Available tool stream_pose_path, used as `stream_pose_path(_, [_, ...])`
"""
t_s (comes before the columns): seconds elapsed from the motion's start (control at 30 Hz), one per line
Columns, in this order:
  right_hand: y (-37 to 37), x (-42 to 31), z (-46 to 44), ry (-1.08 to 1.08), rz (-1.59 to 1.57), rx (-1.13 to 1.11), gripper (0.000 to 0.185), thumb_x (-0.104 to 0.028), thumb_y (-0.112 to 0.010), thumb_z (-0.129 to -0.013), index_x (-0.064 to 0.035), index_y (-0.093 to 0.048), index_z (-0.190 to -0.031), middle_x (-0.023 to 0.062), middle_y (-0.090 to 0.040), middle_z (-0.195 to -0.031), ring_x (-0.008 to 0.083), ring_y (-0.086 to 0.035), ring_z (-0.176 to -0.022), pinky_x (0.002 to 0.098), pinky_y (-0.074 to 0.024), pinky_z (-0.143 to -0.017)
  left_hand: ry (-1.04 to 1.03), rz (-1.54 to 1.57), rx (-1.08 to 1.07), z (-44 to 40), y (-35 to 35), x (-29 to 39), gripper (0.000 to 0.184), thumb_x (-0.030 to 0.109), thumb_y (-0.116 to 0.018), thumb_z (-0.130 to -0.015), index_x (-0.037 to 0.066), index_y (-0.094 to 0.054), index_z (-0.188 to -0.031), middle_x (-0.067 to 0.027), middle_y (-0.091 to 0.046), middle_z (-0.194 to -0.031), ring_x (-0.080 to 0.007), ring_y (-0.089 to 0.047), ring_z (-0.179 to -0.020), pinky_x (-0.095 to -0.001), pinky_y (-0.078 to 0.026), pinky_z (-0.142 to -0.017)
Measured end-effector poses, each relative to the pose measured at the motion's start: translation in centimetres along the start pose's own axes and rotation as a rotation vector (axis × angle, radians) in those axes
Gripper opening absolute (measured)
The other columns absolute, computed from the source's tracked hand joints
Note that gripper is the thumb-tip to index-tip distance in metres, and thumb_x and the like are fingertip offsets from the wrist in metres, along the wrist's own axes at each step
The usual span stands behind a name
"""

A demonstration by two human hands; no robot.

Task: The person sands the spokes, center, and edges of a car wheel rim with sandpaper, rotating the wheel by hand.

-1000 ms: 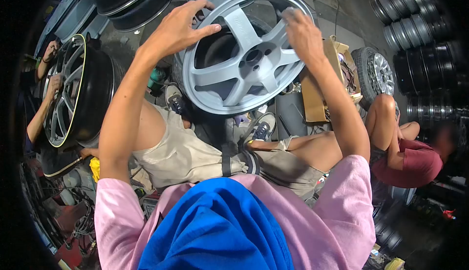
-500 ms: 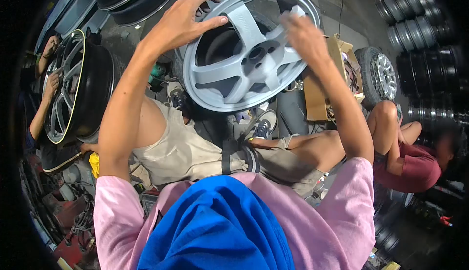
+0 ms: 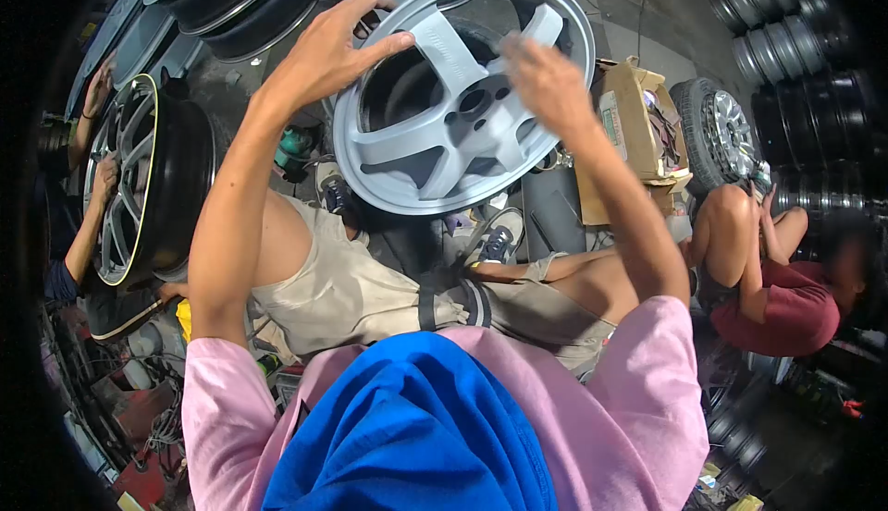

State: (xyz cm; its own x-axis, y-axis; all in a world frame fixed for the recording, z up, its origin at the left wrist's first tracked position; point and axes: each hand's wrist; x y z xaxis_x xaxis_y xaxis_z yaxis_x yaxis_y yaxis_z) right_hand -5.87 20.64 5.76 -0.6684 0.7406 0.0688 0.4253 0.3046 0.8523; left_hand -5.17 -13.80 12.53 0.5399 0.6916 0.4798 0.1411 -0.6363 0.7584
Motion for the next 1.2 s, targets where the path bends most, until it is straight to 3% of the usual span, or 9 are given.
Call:
stream_pose_path(0.17, [-1.7, -6.1, -1.3, -0.608, -0.501, 0.002, 0.039, -0.029, -0.051, -0.111, -0.0002, -0.074, -0.124, 0.0182, -0.075, -0.11, 0.0262, -0.076, -0.089, 0.0411, -0.0584, -0.073, 0.027, 0.076, -0.031, -0.8, -0.1, 0.6, 0.069, 0.059, -0.074, -0.095, 0.002, -0.066, -0.132, -0.0218, -0.073, -0.119, -0.0312, -0.072, -0.092, -0.0423, -0.057, -0.081])
stream_pose_path(0.23, [-0.6, -6.7, -3.3, -1.143, -1.232, -0.079, 0.048, -0.041, -0.05, -0.11, -0.0011, -0.073, -0.124, 0.0163, -0.072, -0.078, 0.0187, -0.066, -0.072, 0.0325, -0.0512, -0.067, -0.002, 0.018, -0.038, -1.0, -0.5, 1.0, 0.068, 0.06, -0.072, -0.097, 0.002, -0.067, -0.132, -0.0222, -0.073, -0.12, -0.031, -0.072, -0.099, -0.0428, -0.057, -0.084])
stream_pose_path(0.33, [2.0, -2.4, -2.1, -0.941, -1.969, -0.085, 0.046, -0.043, -0.057, -0.108, -0.0047, -0.068, -0.129, 0.008, -0.074, -0.097, 0.0134, -0.059, -0.074, 0.0269, -0.0444, -0.07, 0.0, 0.06, 0.008, -1.0, -0.1, 1.2, 0.064, 0.058, -0.067, -0.101, 0.002, -0.068, -0.131, -0.0208, -0.073, -0.118, -0.0318, -0.071, -0.101, -0.0426, -0.055, -0.088])
stream_pose_path(0.43, [4.0, -2.0, -1.8, -0.936, -1.327, 0.106, 0.041, -0.039, -0.051, -0.112, -0.0034, -0.071, -0.121, 0.0102, -0.071, -0.108, 0.0168, -0.059, -0.084, 0.036, -0.0469, -0.073, 0.02, 0.129, -0.001, -1.3, 0.5, 1.3, 0.063, 0.057, -0.065, -0.102, -0.002, -0.069, -0.124, -0.024, -0.072, -0.12, -0.0422, -0.068, -0.113, -0.0475, -0.052, -0.101])
stream_pose_path(0.53, [1.2, -3.1, 0.3, -0.401, -0.285, 0.2, 0.026, -0.017, -0.055, -0.109, -0.0028, -0.073, -0.123, 0.0152, -0.068, -0.098, 0.0335, -0.06, -0.096, 0.0445, -0.0477, -0.085, 0.001, 0.125, 0.005, -1.7, 0.3, 1.8, 0.053, 0.048, -0.058, -0.109, -0.001, -0.069, -0.124, -0.0215, -0.072, -0.115, -0.0383, -0.068, -0.108, -0.0444, -0.051, -0.097])
stream_pose_path(0.57, [-0.3, -4.2, 1.0, -0.247, -0.282, 0.279, 0.025, -0.014, -0.062, -0.104, -0.0042, -0.073, -0.124, 0.0135, -0.067, -0.097, 0.0319, -0.061, -0.098, 0.0443, -0.0472, -0.086, 0.002, 0.123, -0.004, -1.8, 0.2, 1.6, 0.05, 0.044, -0.056, -0.111, -0.001, -0.07, -0.126, -0.0193, -0.073, -0.115, -0.034, -0.069, -0.107, -0.0408, -0.051, -0.097])
stream_pose_path(0.8, [-2.0, -9.4, -7.7, -0.397, -0.555, 0.464, 0.024, -0.008, -0.068, -0.098, -0.0035, -0.076, -0.12, 0.0141, -0.071, -0.101, 0.036, -0.068, -0.094, 0.0435, -0.0496, -0.087, -0.02, 0.194, 0.072, -2.8, -1.6, 1.6, 0.042, 0.038, -0.056, -0.11, -0.002, -0.069, -0.116, -0.0227, -0.069, -0.101, -0.0429, -0.065, -0.1, -0.0464, -0.05, -0.091])
stream_pose_path(0.93, [-1.6, -10.0, -5.4, -0.434, -0.629, 0.495, 0.025, -0.008, -0.068, -0.098, -0.003, -0.076, -0.121, 0.0137, -0.072, -0.103, 0.0355, -0.069, -0.095, 0.0439, -0.051, -0.084, 0.042, 0.155, 0.029, -3.2, -1.4, 1.5, 0.045, 0.039, -0.052, -0.112, -0.002, -0.067, -0.125, -0.0219, -0.071, -0.114, -0.0381, -0.067, -0.108, -0.0409, -0.05, -0.098])
stream_pose_path(1.2, [-2.2, -10.3, -6.9, -0.273, -0.39, 0.58, 0.038, -0.005, -0.077, -0.088, -0.0072, -0.076, -0.126, 0.009, -0.074, -0.114, 0.0292, -0.07, -0.106, 0.0416, -0.0506, -0.093, 0.018, 0.223, 0.1, -4.3, -3.4, 0.9, 0.045, 0.036, -0.048, -0.113, -0.003, -0.07, -0.121, -0.0236, -0.07, -0.114, -0.0414, -0.066, -0.111, -0.044, -0.049, -0.098])
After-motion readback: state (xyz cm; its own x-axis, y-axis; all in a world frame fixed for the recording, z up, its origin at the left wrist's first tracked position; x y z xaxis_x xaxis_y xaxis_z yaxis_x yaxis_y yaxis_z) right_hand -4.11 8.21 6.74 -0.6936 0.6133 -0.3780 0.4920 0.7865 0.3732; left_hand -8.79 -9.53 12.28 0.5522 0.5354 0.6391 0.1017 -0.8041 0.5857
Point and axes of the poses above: each hand's wrist, its own z-axis away from the middle knuckle, its own y-axis out of the back of the hand, x = y × z
